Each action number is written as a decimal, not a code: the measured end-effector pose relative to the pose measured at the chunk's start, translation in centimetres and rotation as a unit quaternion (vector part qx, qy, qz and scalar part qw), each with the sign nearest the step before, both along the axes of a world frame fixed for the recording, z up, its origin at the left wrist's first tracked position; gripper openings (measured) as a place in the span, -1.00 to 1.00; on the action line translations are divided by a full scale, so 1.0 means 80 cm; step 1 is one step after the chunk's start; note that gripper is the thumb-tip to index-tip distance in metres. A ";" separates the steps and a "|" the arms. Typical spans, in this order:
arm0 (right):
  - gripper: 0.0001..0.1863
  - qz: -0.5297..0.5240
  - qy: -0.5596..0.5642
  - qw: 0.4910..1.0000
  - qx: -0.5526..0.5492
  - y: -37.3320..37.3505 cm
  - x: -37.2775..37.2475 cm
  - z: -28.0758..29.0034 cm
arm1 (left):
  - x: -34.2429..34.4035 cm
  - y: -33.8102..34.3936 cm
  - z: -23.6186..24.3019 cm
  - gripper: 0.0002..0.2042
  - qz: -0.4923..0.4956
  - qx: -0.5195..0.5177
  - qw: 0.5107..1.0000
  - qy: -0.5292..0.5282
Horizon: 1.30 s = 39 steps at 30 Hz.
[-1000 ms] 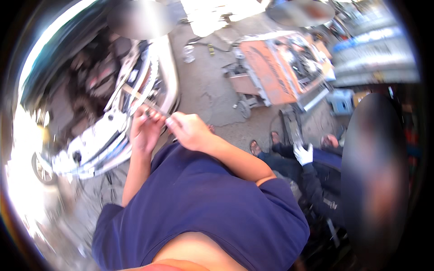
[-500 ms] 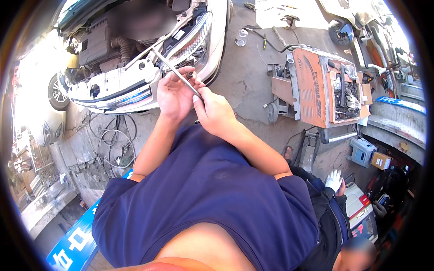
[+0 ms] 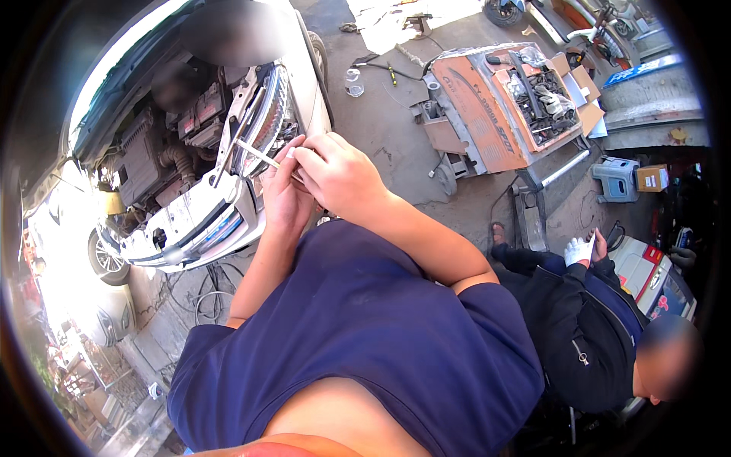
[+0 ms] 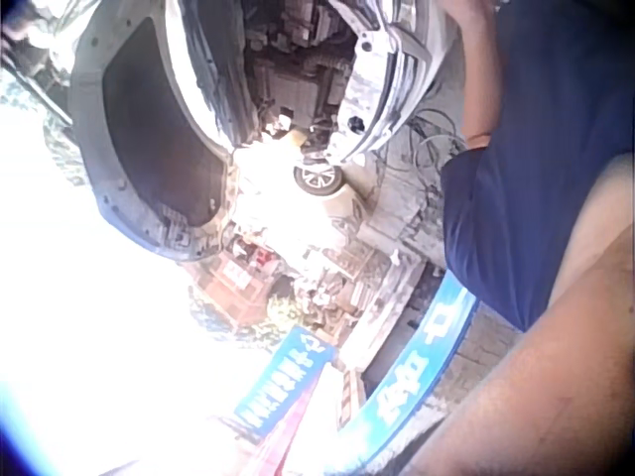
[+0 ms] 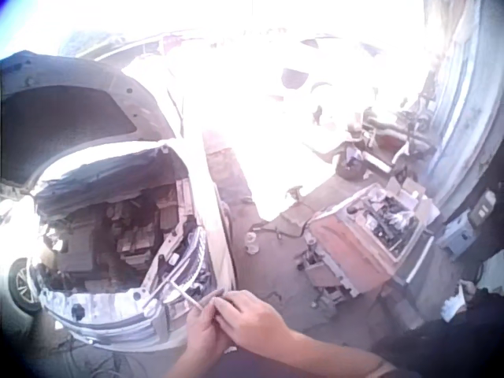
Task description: The person uses a T-handle wrench to tighten bolts on the front bumper and grille area of a white car with the hood open. They systematically move between different fastener locations on the front fascia, adjusting the tool and applying torque to secure the components.
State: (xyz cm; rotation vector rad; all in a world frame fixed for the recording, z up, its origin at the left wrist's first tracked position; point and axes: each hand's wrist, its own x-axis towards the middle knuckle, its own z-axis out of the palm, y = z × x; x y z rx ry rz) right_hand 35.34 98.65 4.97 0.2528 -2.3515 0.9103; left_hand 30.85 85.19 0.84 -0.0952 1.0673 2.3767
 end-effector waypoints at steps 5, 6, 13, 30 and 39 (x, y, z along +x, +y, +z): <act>-0.73 -0.050 0.050 0.997 0.003 -0.005 -0.009 -0.008 | 0.003 0.023 0.009 -0.72 0.048 -0.062 0.996 0.038; -0.73 -0.059 0.054 0.997 -0.005 -0.003 -0.009 -0.011 | 0.004 0.026 0.011 -0.73 0.056 -0.080 0.994 0.048; -0.77 -0.098 0.096 0.990 -0.018 0.013 -0.011 -0.030 | 0.020 0.046 0.024 -0.84 0.077 -0.147 0.986 0.035; -0.86 0.068 -0.031 0.944 -0.321 0.043 0.000 -0.013 | 0.026 0.036 0.021 -0.88 0.142 -0.142 0.976 0.085; -0.86 0.123 -0.227 0.830 -0.495 0.035 -0.005 -0.029 | 0.043 0.043 0.027 -0.90 0.180 -0.186 0.954 0.150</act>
